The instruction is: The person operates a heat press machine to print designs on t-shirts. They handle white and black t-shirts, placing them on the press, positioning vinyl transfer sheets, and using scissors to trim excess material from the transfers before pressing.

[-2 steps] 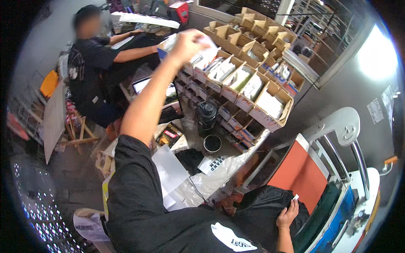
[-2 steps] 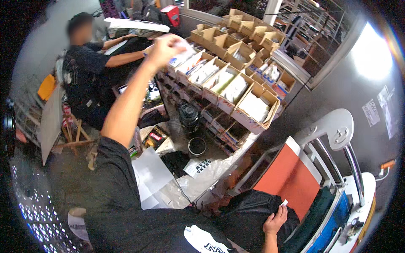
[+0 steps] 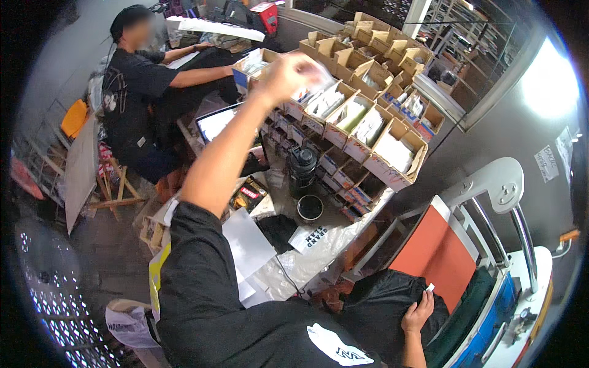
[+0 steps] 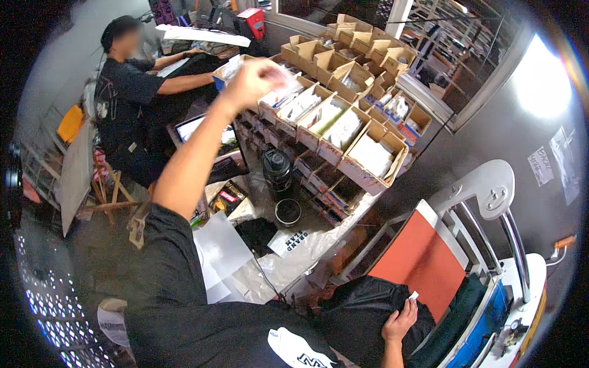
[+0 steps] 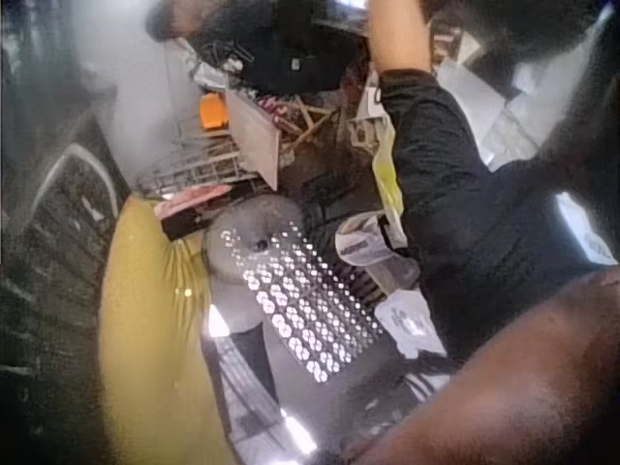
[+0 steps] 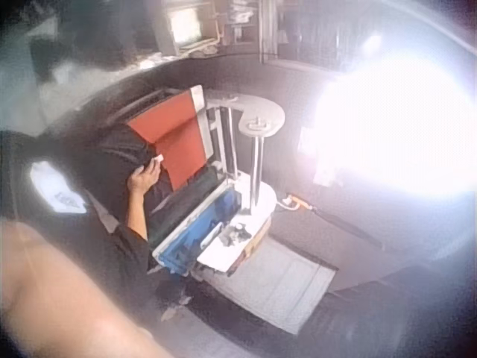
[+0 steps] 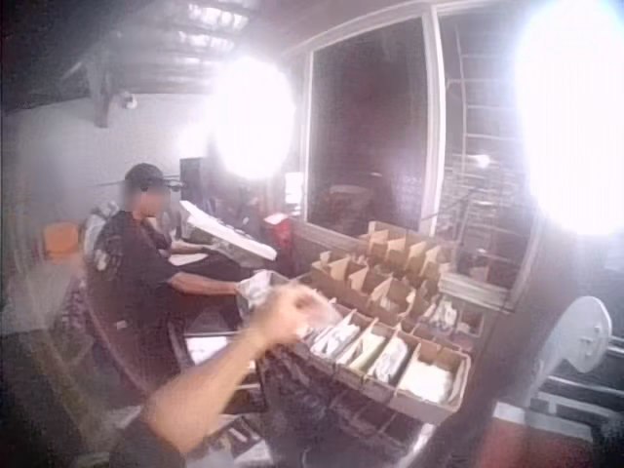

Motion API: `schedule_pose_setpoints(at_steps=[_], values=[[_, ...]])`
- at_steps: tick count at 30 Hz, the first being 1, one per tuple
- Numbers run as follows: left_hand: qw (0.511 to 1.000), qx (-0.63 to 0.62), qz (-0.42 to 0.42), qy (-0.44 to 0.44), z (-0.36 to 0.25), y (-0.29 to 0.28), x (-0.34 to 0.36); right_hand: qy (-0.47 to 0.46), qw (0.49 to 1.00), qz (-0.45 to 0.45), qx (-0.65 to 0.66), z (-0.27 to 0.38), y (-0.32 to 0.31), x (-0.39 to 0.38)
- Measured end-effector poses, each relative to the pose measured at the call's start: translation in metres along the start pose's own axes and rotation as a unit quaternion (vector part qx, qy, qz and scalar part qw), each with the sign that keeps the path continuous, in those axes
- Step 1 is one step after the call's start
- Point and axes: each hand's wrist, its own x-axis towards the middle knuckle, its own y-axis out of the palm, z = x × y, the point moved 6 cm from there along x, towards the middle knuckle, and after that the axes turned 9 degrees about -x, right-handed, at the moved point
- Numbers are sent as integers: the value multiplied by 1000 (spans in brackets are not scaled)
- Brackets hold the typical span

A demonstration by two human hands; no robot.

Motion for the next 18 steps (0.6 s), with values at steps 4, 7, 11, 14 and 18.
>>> schedule_pose_setpoints(at_steps=[4,7,11,14,18], values=[[962,-187,192,60,-111,122,-96,12,998,11,58,-12,-2,8],[932,-279,228,34,-164,211,-185,17,994,-50,98,-8,-30,19],[888,-374,263,-47,-211,324,-301,80,969,-6,234,12,-68,1],[899,-359,241,-64,-247,360,-356,258,743,252,564,28,-42,-44],[899,-335,260,-107,-275,382,-396,202,731,270,593,13,-41,-82]])
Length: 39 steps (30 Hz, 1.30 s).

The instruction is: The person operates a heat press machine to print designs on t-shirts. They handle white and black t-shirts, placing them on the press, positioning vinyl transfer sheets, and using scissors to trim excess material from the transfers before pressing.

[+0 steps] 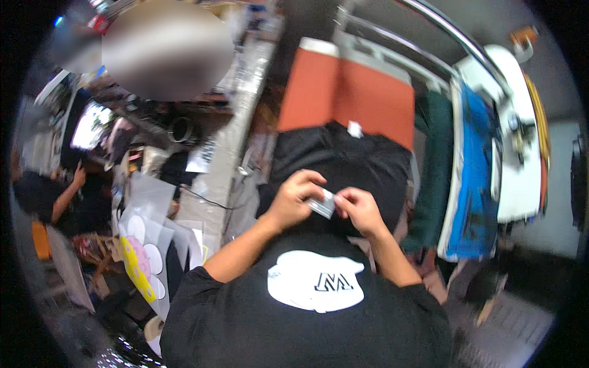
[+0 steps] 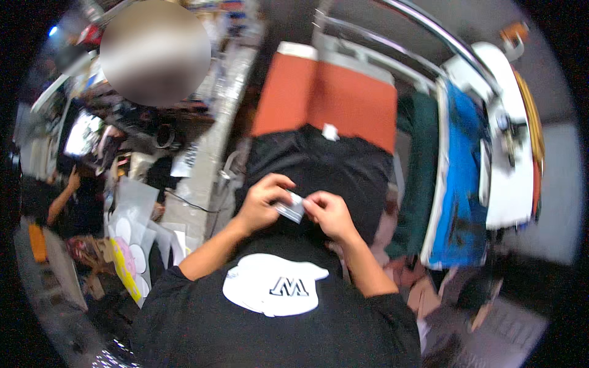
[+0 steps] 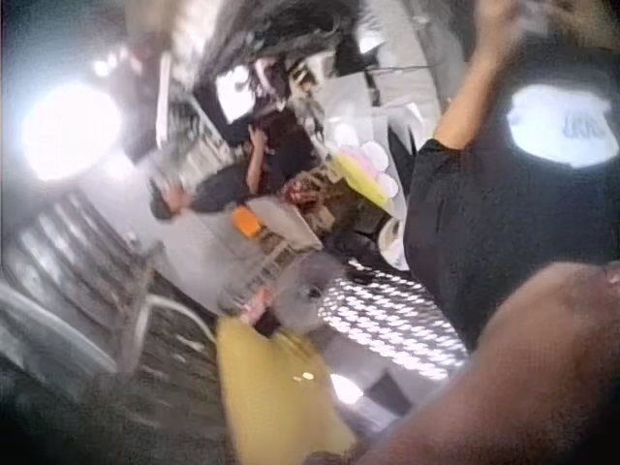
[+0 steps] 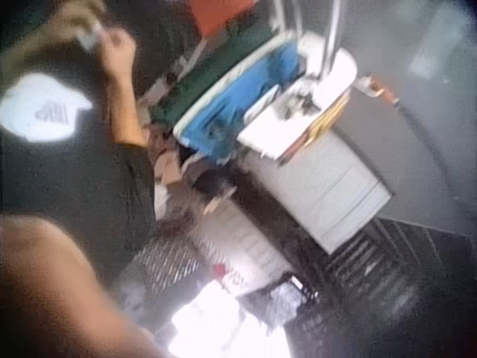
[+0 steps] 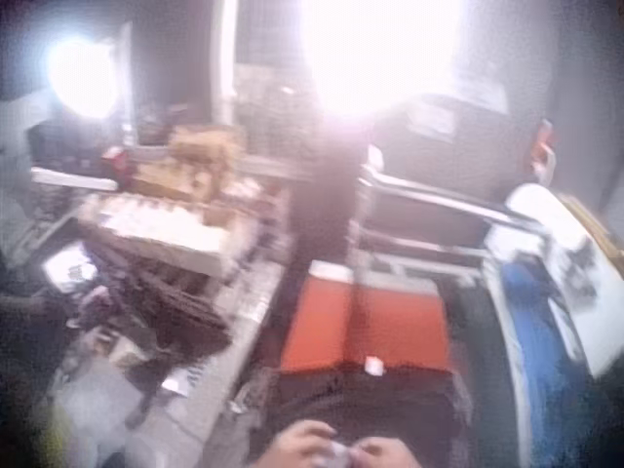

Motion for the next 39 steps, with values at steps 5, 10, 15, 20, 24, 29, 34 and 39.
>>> schedule_pose_setpoints(at_steps=[5,10,15,20,24,29,34,39], values=[[991,128,-29,21,-4,20,21,23,998,-48,-25,-20,-52,4],[954,286,-33,89,17,12,60,-5,979,-70,-190,-2,-120,75],[931,345,16,116,39,27,95,-8,925,-129,-357,23,-136,122],[934,348,11,75,53,32,92,-201,813,-310,-450,27,-107,63],[933,344,69,75,62,33,90,-232,786,-330,-468,-7,-96,54],[940,332,76,25,60,32,93,-244,780,-361,-450,-9,-93,51],[912,376,131,103,58,44,93,-297,750,-331,-489,2,-84,45],[911,376,138,93,60,45,92,-306,753,-304,-496,2,-82,47]])
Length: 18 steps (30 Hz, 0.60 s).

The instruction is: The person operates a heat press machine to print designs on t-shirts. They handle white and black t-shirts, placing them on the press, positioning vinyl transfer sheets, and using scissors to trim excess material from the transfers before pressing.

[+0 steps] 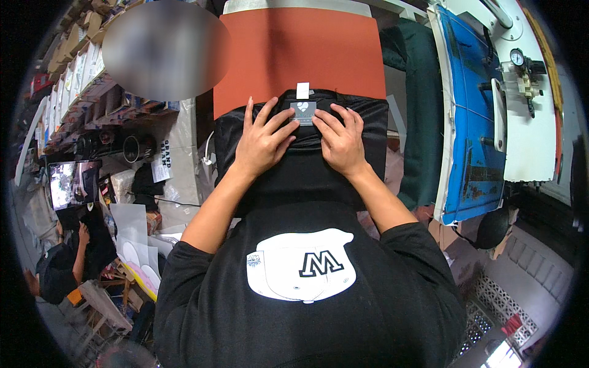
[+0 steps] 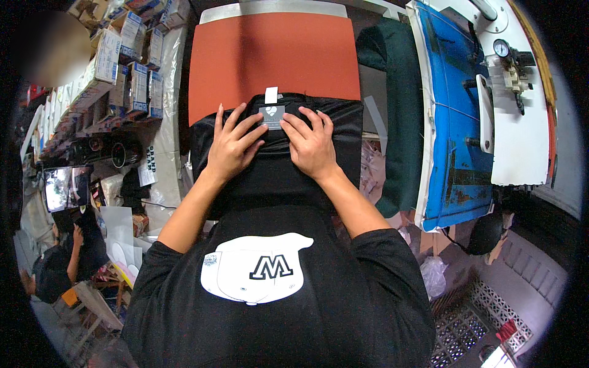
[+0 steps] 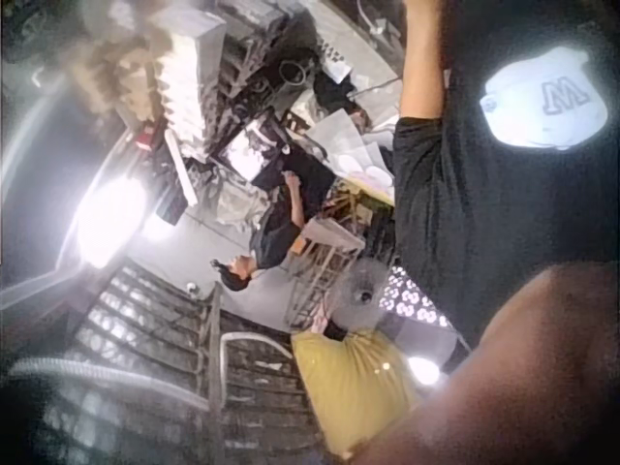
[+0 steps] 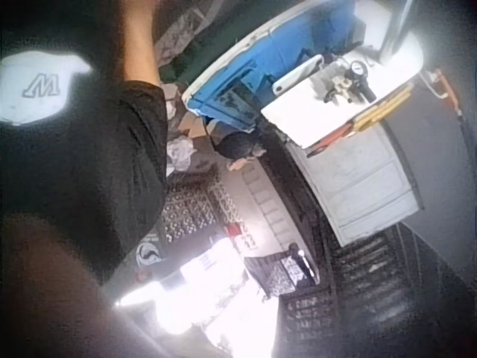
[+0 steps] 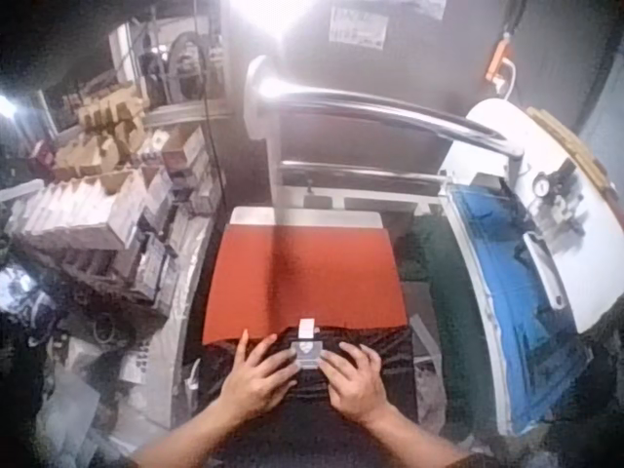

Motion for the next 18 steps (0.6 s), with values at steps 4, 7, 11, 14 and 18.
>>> schedule_pose_setpoints(at_steps=[4,7,11,14,18], values=[[1000,-1,-4,-1,0,0,-1,-1,1000,9,-16,-1,4,-1],[1000,-4,-5,1,0,0,0,0,1000,7,-15,-2,4,-1],[1000,-5,-6,2,0,-1,0,0,1000,8,-16,-2,4,-1],[1000,-6,-7,1,0,-1,0,-2,1000,8,-14,-2,4,-1],[1000,-4,-4,-3,0,-1,1,-1,1000,9,-4,-3,5,-1]])
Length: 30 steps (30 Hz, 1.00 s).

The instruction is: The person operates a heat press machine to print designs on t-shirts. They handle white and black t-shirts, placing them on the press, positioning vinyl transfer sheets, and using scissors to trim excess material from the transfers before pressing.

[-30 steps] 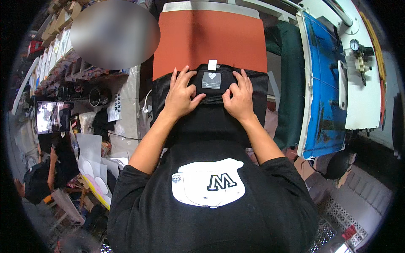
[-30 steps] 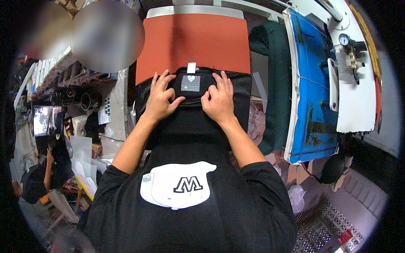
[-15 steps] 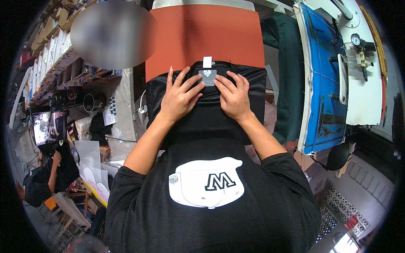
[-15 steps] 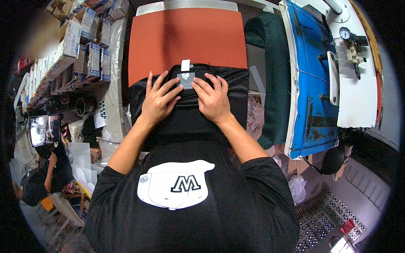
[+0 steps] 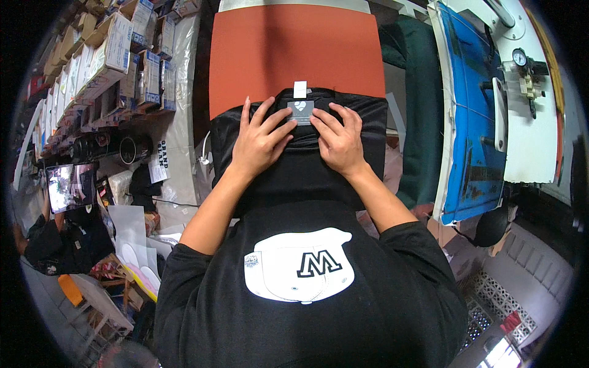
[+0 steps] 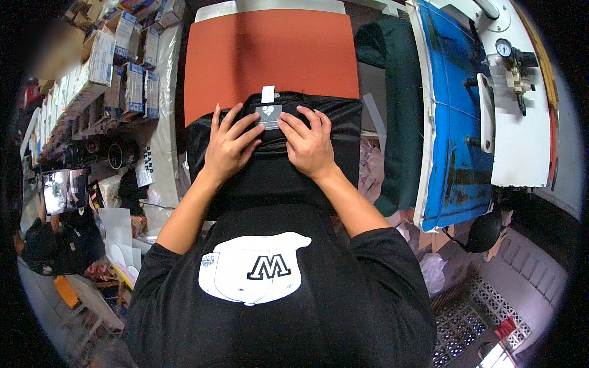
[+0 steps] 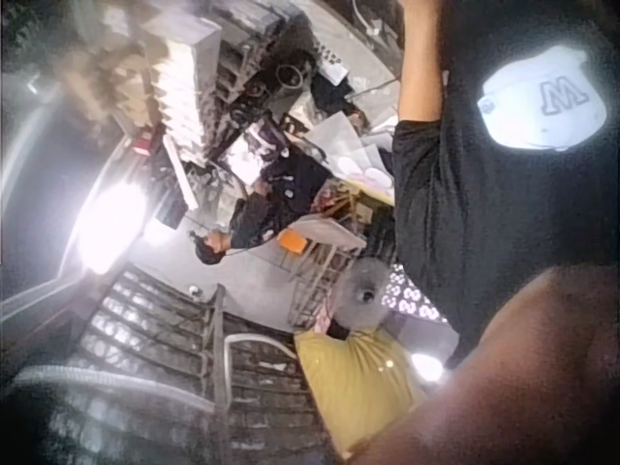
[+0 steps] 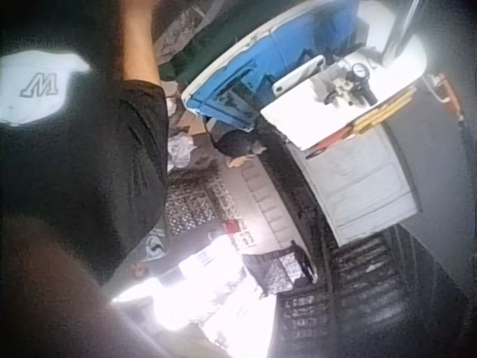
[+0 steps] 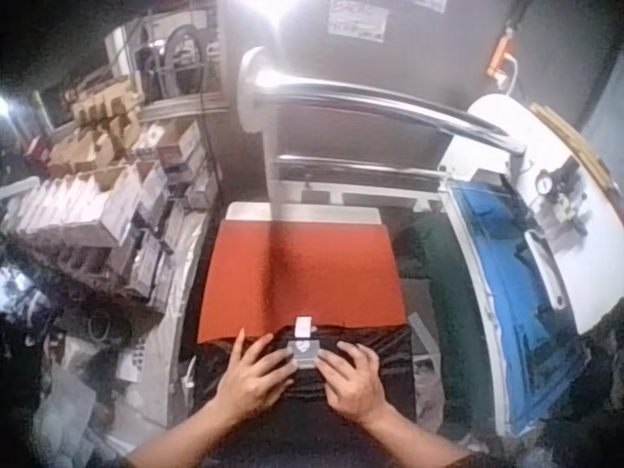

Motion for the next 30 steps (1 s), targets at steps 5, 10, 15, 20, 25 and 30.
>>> schedule_pose_setpoints(at_steps=[5,10,15,20,25,30], values=[[1000,-6,0,-4,0,0,1,7,1000,-5,15,1,-3,1],[1000,-11,-1,-2,0,1,2,14,1000,-2,18,0,-3,0],[999,-15,-19,-29,0,-3,3,10,1000,8,-5,2,-6,12],[998,58,-19,-16,-10,2,24,-13,999,-22,-20,12,-14,31],[993,72,-94,-22,-5,12,9,-17,998,0,-56,23,1,21],[988,-5,-153,-3,-4,8,-2,-42,997,-54,-26,14,3,13]])
